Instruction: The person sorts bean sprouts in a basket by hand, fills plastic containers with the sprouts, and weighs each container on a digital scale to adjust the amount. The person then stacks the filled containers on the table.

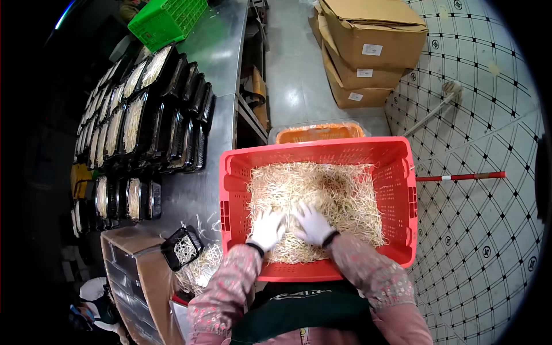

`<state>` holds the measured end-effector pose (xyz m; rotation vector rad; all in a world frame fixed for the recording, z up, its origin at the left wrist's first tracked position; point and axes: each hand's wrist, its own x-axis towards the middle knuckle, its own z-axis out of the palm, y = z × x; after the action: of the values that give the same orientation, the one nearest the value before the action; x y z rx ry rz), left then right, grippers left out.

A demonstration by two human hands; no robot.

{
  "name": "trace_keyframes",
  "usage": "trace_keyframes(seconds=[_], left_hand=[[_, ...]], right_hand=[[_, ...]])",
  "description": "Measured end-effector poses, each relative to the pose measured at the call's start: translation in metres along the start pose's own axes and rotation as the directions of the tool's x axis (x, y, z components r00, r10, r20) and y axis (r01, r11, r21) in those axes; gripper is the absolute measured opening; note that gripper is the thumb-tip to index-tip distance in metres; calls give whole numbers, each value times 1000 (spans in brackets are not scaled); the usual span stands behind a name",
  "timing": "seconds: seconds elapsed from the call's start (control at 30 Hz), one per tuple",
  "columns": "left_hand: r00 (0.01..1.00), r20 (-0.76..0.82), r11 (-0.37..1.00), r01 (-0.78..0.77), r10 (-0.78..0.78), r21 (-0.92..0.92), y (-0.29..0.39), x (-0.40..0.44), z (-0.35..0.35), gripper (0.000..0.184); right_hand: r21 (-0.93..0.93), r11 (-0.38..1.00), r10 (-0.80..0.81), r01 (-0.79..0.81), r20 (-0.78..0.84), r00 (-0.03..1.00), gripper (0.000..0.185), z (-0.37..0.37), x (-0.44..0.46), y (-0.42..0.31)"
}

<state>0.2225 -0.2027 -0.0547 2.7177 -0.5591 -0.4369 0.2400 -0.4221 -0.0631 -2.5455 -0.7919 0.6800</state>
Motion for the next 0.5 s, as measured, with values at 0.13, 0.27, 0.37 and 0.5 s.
trace_keyframes(seconds=[0.13, 0.27, 0.37, 0.5], left_hand=[[980, 185, 987, -47, 76, -152, 29, -64, -48, 58], [986, 59, 900, 166, -156, -402, 7, -4, -86, 42], [975, -148, 956, 121, -165, -269, -27, 72, -69, 54], [949, -118, 955, 296, -294, 4, -49, 113, -21, 78]], right_hand=[[354, 919, -259, 172, 213, 942, 73, -29, -62, -2], [415, 901, -145, 129, 8, 989, 56, -66, 1, 48], [320, 941, -66, 110, -146, 987, 60, -67, 85, 76], [172, 985, 56, -31, -140, 989, 79, -42, 115, 72]])
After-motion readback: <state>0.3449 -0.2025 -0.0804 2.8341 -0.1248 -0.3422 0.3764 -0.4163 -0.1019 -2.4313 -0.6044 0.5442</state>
